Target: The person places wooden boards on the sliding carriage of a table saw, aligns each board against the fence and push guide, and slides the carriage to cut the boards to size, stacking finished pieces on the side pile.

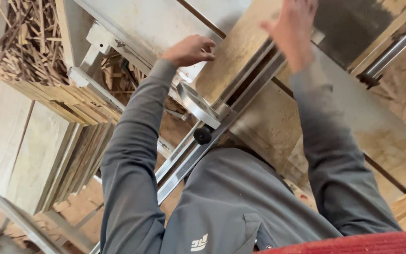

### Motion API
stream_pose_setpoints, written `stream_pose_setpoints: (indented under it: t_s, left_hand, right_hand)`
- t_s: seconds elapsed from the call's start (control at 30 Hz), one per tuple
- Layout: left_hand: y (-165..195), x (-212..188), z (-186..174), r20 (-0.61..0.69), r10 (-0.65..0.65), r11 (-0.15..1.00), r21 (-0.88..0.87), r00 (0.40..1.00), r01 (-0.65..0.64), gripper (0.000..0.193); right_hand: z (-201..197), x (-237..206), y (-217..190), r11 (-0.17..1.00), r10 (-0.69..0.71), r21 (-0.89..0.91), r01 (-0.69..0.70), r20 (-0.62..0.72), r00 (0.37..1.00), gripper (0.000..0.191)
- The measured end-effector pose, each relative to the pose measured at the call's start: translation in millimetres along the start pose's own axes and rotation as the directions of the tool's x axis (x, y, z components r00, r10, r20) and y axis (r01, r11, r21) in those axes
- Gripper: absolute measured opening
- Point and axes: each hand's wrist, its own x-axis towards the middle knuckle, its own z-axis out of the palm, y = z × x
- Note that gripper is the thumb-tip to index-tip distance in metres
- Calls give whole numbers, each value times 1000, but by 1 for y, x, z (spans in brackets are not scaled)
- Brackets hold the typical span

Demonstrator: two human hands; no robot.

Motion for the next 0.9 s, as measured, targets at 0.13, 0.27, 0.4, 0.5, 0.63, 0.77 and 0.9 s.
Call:
stream_pose_setpoints:
  t_s: [0.13,0.27,0.4,0.5,0.63,0.77,0.9]
  left_hand:
    - [-7,30,21,-100,25,996,83,995,-17,35]
    - [-11,39,29,-104,-9,995,97,995,19,26]
    - [-9,36,34,-192,24,990,143,981,4,22]
    - [-9,31,33,-231,42,998,51,972,-31,23]
    - [-11,25,31,-233,22,996,-74,972,-41,27]
    - [-8,21,37,-292,-12,991,-131,956,-28,25]
    - [-3,19,41,-281,-48,997,-72,959,29,23]
  right_hand:
    - [-25,-83,-85,875,-320,356,328,-85,944,39]
    - [-27,-112,-139,843,-373,358,401,-147,916,13]
    - [-33,-106,-154,866,-316,330,375,-219,923,11]
    - [-37,-101,-157,870,-326,314,380,-213,921,13]
    - [-33,-101,-160,884,-312,298,361,-200,929,14]
    - [-29,-101,-159,881,-317,293,372,-217,923,14]
    - [-31,-103,-159,883,-324,284,375,-210,922,15]
